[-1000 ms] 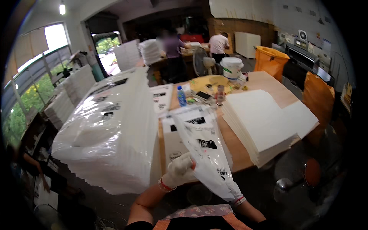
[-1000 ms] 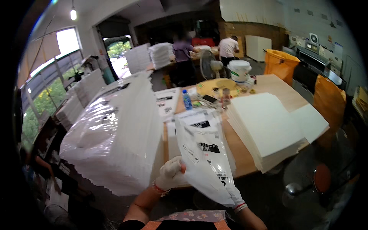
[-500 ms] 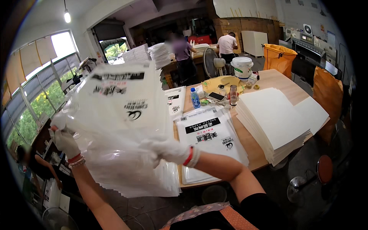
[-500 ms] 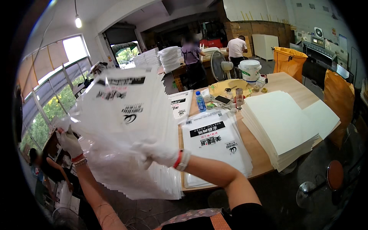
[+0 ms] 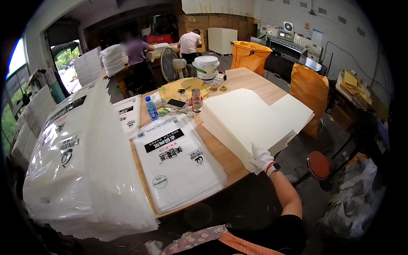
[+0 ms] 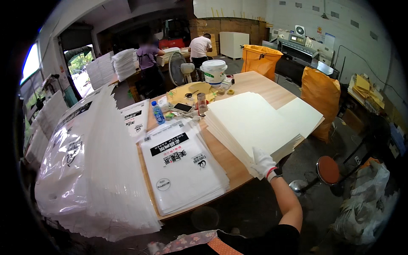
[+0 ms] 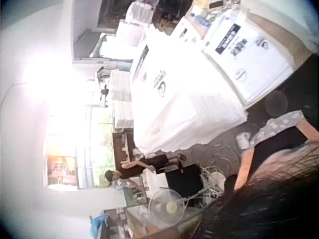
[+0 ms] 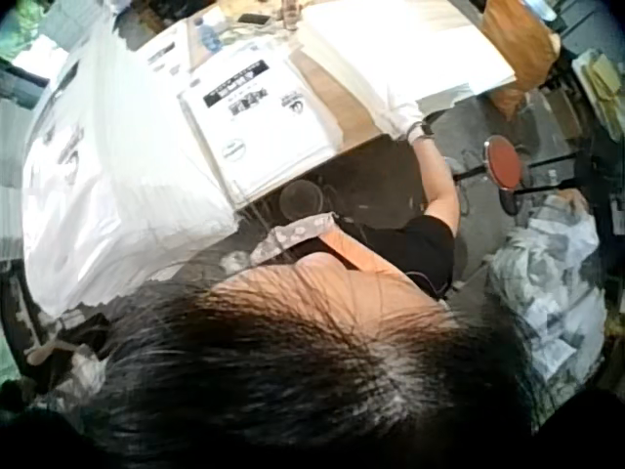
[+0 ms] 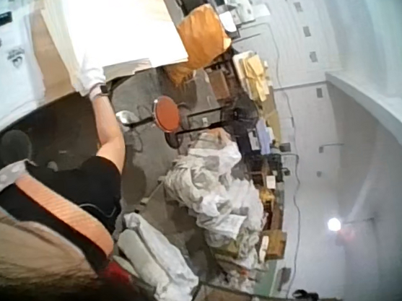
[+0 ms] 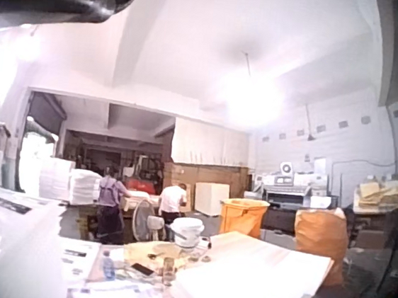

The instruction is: The person packs stacks of white paper into clear plastic bags. They pick up a stack of paper, place it into a bag, and then set the filled bag onto a pile on the table. The process is repeated continuously throughout the video.

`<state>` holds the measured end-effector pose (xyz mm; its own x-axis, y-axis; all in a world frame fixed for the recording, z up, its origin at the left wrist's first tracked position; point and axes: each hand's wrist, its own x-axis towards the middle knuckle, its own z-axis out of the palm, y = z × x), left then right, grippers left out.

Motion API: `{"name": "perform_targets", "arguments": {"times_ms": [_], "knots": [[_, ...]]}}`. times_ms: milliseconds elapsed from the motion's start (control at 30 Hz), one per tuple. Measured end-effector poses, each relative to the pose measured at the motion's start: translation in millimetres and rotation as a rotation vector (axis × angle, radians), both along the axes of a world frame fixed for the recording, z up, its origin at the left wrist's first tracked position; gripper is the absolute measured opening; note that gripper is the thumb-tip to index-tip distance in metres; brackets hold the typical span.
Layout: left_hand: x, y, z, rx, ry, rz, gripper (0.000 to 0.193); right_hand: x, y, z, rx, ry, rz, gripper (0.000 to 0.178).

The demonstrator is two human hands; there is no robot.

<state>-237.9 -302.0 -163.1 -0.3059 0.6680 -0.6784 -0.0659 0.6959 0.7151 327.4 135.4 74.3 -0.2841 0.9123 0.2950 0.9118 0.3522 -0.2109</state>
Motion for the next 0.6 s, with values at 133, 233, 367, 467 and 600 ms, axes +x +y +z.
{"name": "perform_targets", "arguments": {"times_ms": [133, 233, 367, 467, 600], "knots": [[130.8, 130.1, 19.3, 0.318, -0.14, 0.075, 0.025, 31.1, 24.6, 24.2, -0.293, 0.16, -0.006, 0.064], [198.1, 204.5, 113.5, 0.496, -0.042, -0.306, 0.015, 27.4, 42.1, 26.8, -0.053, -0.313, 0.145, 0.038], [287.2, 289.1, 202.4, 0.537, -0.68, -0.399, 0.022, -3.1, 0.0, 16.9, 0.481, -0.534, 0.12, 0.029], [301.4, 322.5, 236.3, 0.375, -1.182, -0.16, 0.026, -61.1, -98.2, 20.0, 0.668, -0.49, 0.279, 0.028], [268.1, 307.4, 262.3, 0.437, -0.792, -0.404, 0.035, -4.8, -94.2, -9.5, -0.439, 0.991, 0.583, 0.027]]}}
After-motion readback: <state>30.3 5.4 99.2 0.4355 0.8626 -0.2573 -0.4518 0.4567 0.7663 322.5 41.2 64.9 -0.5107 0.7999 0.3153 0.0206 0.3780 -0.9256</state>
